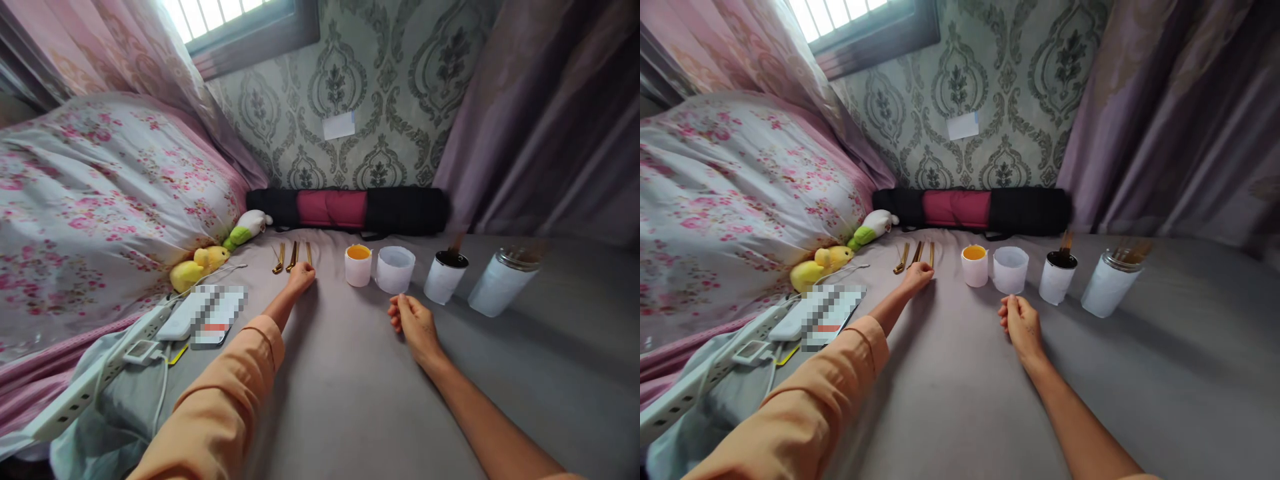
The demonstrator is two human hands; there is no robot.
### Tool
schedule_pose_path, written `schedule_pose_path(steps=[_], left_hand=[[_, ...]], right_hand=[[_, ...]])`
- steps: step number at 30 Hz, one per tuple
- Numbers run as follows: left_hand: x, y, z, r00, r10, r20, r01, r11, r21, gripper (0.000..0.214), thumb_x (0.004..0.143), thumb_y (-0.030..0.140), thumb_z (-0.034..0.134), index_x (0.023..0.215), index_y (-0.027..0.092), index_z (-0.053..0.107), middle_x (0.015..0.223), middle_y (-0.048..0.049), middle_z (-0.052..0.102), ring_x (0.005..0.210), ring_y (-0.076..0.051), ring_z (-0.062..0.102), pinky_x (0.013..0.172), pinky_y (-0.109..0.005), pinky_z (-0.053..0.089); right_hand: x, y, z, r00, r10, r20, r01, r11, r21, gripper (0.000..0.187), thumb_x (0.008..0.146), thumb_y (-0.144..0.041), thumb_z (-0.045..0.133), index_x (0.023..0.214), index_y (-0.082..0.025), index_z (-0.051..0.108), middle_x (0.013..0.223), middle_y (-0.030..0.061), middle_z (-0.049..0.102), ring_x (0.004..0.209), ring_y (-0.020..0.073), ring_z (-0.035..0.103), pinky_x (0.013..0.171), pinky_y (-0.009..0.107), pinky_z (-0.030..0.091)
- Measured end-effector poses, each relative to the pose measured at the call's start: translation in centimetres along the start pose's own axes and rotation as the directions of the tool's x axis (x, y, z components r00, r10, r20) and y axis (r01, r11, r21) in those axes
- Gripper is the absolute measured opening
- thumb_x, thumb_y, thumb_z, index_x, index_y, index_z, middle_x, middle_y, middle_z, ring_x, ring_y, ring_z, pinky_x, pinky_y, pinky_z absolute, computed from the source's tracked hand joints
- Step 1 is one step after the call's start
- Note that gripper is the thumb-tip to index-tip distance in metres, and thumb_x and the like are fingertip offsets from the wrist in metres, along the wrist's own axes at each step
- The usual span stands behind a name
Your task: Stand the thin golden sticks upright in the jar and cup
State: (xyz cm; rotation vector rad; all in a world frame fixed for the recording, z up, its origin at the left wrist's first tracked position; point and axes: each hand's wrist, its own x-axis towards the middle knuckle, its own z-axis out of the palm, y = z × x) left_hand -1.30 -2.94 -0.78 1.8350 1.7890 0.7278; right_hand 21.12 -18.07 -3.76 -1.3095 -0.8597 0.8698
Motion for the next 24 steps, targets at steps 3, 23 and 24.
schedule_pose_path(steps=[3, 23, 24], left_hand=[[0.6, -0.3, -0.6, 0.999, 0.021, -0.045, -0.017, 0.995, 0.095, 0.019, 0.068, 0.014, 0.05, 0.079, 0.012, 0.065, 0.075, -0.0071, 0.064, 0.076, -0.016, 0.057, 0.066, -0.023, 0.039], [2.5, -0.7, -0.1, 0.99, 0.125, -0.069, -0.093, 0.931, 0.352, 0.019, 0.073, 0.015, 0.048, 0.084, 0.014, 0.063, 0.093, -0.0108, 0.061, 0.088, -0.018, 0.054, 0.076, -0.025, 0.039], [2.5, -0.7, 0.0, 0.989, 0.128, -0.071, -0.095, 0.929, 0.357, 0.019, 0.073, 0.015, 0.048, 0.085, 0.014, 0.063, 0.093, -0.0112, 0.06, 0.089, -0.018, 0.054, 0.077, -0.025, 0.039]], right_hand=[[0.0, 0.1, 0.1, 1.0, -0.002, 0.002, 0.002, 1.0, -0.015, 0.039, 0.072, -0.054, 0.048, 0.077, -0.016, 0.056, 0.059, -0.0004, 0.054, 0.043, 0.0069, 0.046, 0.036, 0.017, 0.034], [-0.2, -0.4, 0.3, 1.0, 0.003, 0.007, -0.002, 0.998, -0.062, 0.036, 0.074, -0.052, 0.046, 0.075, -0.017, 0.055, 0.059, -0.0004, 0.053, 0.043, 0.0072, 0.046, 0.035, 0.017, 0.034], [-0.2, -0.4, 0.3, 1.0, 0.005, 0.006, -0.005, 0.998, -0.061, 0.036, 0.075, -0.052, 0.046, 0.075, -0.017, 0.055, 0.059, -0.0005, 0.053, 0.043, 0.0072, 0.046, 0.035, 0.017, 0.034]])
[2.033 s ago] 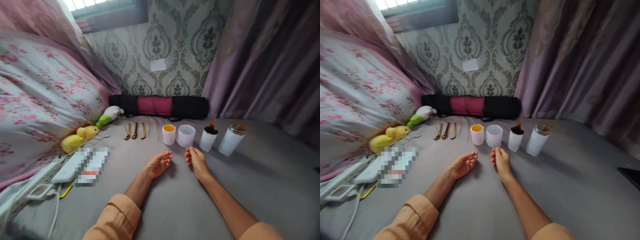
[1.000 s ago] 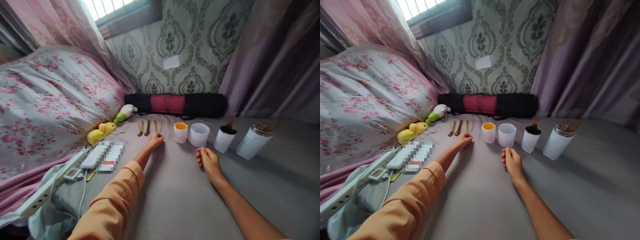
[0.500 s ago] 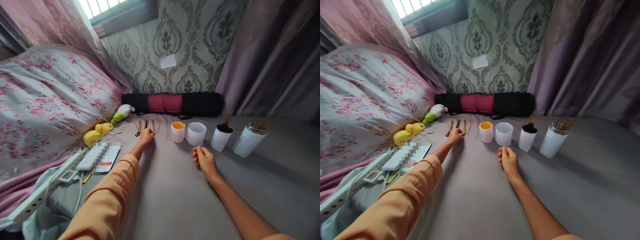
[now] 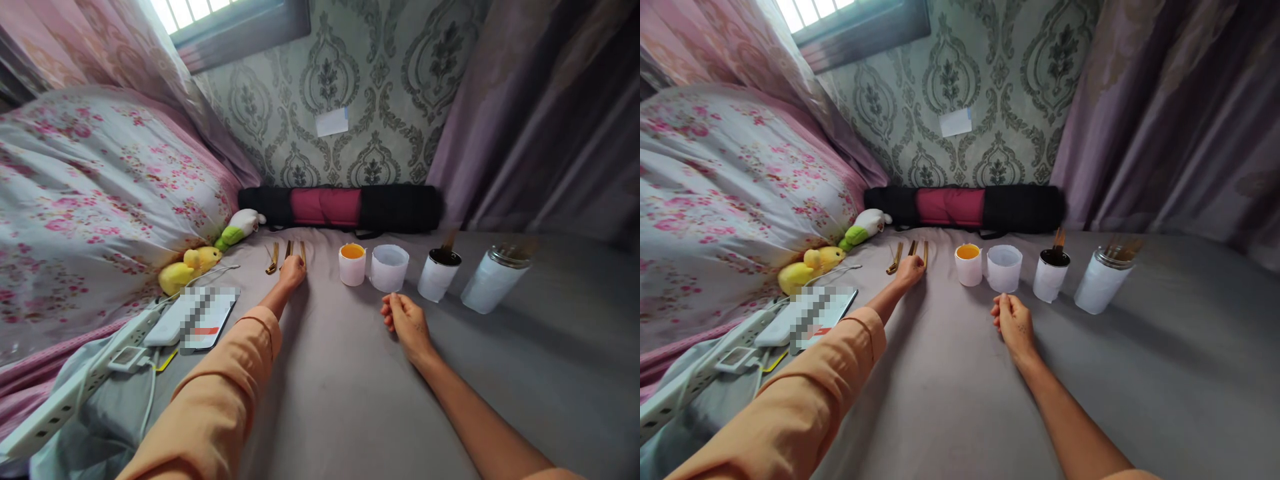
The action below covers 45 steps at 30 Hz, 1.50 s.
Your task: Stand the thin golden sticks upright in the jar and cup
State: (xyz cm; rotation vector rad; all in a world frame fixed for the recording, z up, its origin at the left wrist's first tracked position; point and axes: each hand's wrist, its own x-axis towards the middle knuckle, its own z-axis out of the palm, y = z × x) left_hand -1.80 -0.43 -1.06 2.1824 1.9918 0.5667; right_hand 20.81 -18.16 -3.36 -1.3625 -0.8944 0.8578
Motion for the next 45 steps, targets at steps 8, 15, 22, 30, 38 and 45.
schedule_pose_path(steps=[8, 15, 22, 30, 38, 45], left_hand=[[0.04, 0.11, 0.16, 1.0, 0.014, -0.008, -0.014, 0.999, 0.04, 0.021, 0.073, 0.019, 0.049, 0.089, 0.012, 0.061, 0.096, -0.0134, 0.058, 0.089, -0.019, 0.054, 0.077, -0.026, 0.039], [-0.12, 0.26, 0.46, 1.0, 0.005, -0.014, -0.004, 0.997, 0.072, 0.02, 0.072, 0.022, 0.051, 0.087, 0.012, 0.061, 0.096, -0.0125, 0.058, 0.089, -0.019, 0.054, 0.075, -0.025, 0.04], [-0.16, 0.28, 0.63, 1.0, 0.009, -0.017, -0.007, 0.996, 0.093, 0.02, 0.072, 0.021, 0.049, 0.087, 0.014, 0.06, 0.098, -0.0126, 0.057, 0.089, -0.02, 0.055, 0.072, -0.026, 0.041], [-0.07, 0.4, 0.6, 1.0, -0.007, -0.004, 0.007, 0.994, 0.113, 0.023, 0.071, 0.017, 0.047, 0.089, 0.014, 0.06, 0.099, -0.0127, 0.058, 0.089, -0.02, 0.055, 0.072, -0.027, 0.042], [-0.12, 0.59, 0.43, 1.0, -0.016, 0.005, 0.015, 0.992, 0.125, 0.024, 0.073, 0.015, 0.044, 0.091, 0.015, 0.06, 0.102, -0.0123, 0.057, 0.092, -0.02, 0.055, 0.073, -0.027, 0.042], [-0.05, 0.51, 0.36, 0.999, -0.032, 0.015, 0.03, 0.991, 0.129, 0.024, 0.074, 0.017, 0.046, 0.092, 0.016, 0.061, 0.102, -0.011, 0.058, 0.092, -0.02, 0.055, 0.074, -0.026, 0.042]], right_hand=[[0.14, 0.25, 0.0, 1.0, -0.003, 0.012, 0.003, 1.0, 0.002, 0.038, 0.075, -0.053, 0.045, 0.077, -0.017, 0.055, 0.06, -0.0003, 0.053, 0.043, 0.0072, 0.046, 0.035, 0.017, 0.033], [0.16, 0.35, -0.02, 1.0, 0.022, 0.012, -0.021, 1.0, -0.016, 0.038, 0.075, -0.054, 0.044, 0.077, -0.017, 0.054, 0.06, -0.0011, 0.053, 0.044, 0.0068, 0.046, 0.036, 0.017, 0.033], [0.21, 0.41, 0.01, 1.0, 0.017, 0.018, -0.017, 1.0, -0.019, 0.038, 0.076, -0.052, 0.043, 0.078, -0.016, 0.054, 0.061, -0.0001, 0.052, 0.044, 0.0068, 0.045, 0.036, 0.017, 0.033], [0.19, 0.4, -0.01, 1.0, 0.024, 0.015, -0.024, 1.0, -0.011, 0.038, 0.076, -0.053, 0.044, 0.079, -0.016, 0.054, 0.061, 0.0004, 0.052, 0.044, 0.0069, 0.045, 0.036, 0.016, 0.033], [0.25, 0.36, 0.06, 0.999, 0.031, 0.019, -0.031, 0.999, -0.012, 0.037, 0.076, -0.052, 0.044, 0.079, -0.016, 0.053, 0.061, 0.0003, 0.052, 0.044, 0.0069, 0.045, 0.036, 0.016, 0.033], [0.11, 0.13, 0.05, 0.999, 0.026, 0.022, -0.026, 0.999, -0.027, 0.035, 0.078, -0.049, 0.042, 0.078, -0.016, 0.053, 0.061, -0.0001, 0.052, 0.044, 0.0067, 0.045, 0.036, 0.016, 0.033]])
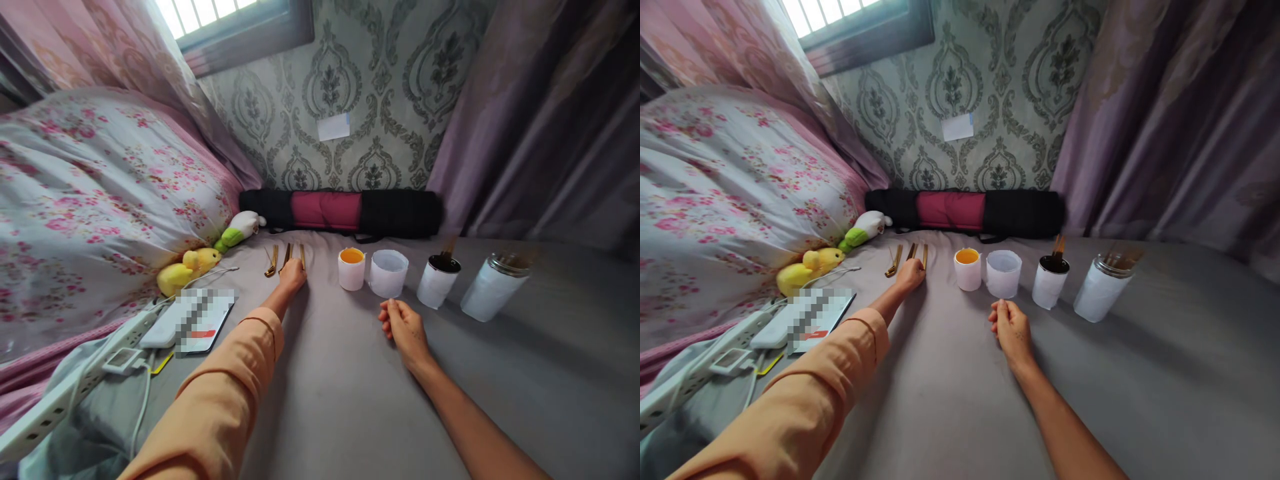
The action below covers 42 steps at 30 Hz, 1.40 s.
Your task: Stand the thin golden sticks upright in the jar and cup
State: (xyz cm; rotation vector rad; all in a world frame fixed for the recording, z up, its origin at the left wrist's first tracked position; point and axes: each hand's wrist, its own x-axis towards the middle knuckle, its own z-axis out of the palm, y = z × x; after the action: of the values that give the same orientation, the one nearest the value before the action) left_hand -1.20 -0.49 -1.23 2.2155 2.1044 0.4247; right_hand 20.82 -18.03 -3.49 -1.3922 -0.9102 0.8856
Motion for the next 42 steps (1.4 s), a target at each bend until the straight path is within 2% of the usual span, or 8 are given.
schedule_pose_path(steps=[22, 31, 35, 38, 42], left_hand=[[-0.2, 0.4, -0.7, 0.999, -0.033, 0.019, 0.034, 0.998, -0.053, 0.025, 0.075, 0.021, 0.045, 0.089, 0.014, 0.065, 0.097, -0.0159, 0.062, 0.091, -0.021, 0.057, 0.074, -0.027, 0.041], [0.0, 0.3, -0.7, 0.996, -0.086, 0.026, 0.088, 0.992, -0.09, 0.026, 0.073, 0.024, 0.046, 0.087, 0.017, 0.067, 0.092, -0.014, 0.065, 0.088, -0.022, 0.059, 0.072, -0.027, 0.042], [0.1, 0.2, -1.2, 0.996, -0.087, 0.029, 0.09, 0.988, -0.127, 0.024, 0.071, 0.026, 0.048, 0.082, 0.018, 0.068, 0.085, -0.011, 0.067, 0.084, -0.021, 0.06, 0.07, -0.026, 0.043], [0.2, 0.1, -1.7, 0.997, -0.065, 0.038, 0.07, 0.984, -0.163, 0.019, 0.068, 0.027, 0.052, 0.07, 0.018, 0.068, 0.071, -0.0081, 0.067, 0.078, -0.022, 0.061, 0.067, -0.025, 0.044], [0.4, 0.4, -2.0, 0.999, -0.053, 0.007, 0.053, 0.973, -0.224, 0.018, 0.069, 0.028, 0.053, 0.07, 0.016, 0.066, 0.064, -0.0069, 0.066, 0.071, -0.022, 0.062, 0.059, -0.026, 0.045]], right_hand=[[0.0, 0.1, -0.1, 1.0, -0.011, 0.007, 0.011, 1.0, 0.022, 0.038, 0.075, -0.053, 0.044, 0.078, -0.016, 0.054, 0.06, -0.0001, 0.052, 0.044, 0.0071, 0.045, 0.036, 0.017, 0.033], [0.1, 0.2, -0.1, 1.0, -0.004, 0.008, 0.003, 1.0, 0.018, 0.038, 0.075, -0.053, 0.045, 0.078, -0.017, 0.054, 0.06, -0.0009, 0.052, 0.043, 0.0066, 0.045, 0.036, 0.016, 0.032], [0.2, 0.4, 0.0, 1.0, -0.016, 0.003, 0.016, 0.999, 0.04, 0.038, 0.075, -0.053, 0.043, 0.076, -0.017, 0.054, 0.058, -0.0015, 0.052, 0.041, 0.0064, 0.044, 0.034, 0.016, 0.031], [0.2, 0.5, 0.2, 0.999, -0.026, -0.019, 0.026, 0.999, 0.027, 0.039, 0.075, -0.053, 0.042, 0.073, -0.016, 0.053, 0.056, -0.001, 0.052, 0.039, 0.0061, 0.043, 0.032, 0.016, 0.029], [0.3, 0.7, 0.2, 0.999, -0.051, -0.016, 0.051, 0.999, 0.006, 0.038, 0.078, -0.052, 0.039, 0.074, -0.017, 0.052, 0.057, -0.0012, 0.052, 0.04, 0.0062, 0.044, 0.033, 0.015, 0.03]])
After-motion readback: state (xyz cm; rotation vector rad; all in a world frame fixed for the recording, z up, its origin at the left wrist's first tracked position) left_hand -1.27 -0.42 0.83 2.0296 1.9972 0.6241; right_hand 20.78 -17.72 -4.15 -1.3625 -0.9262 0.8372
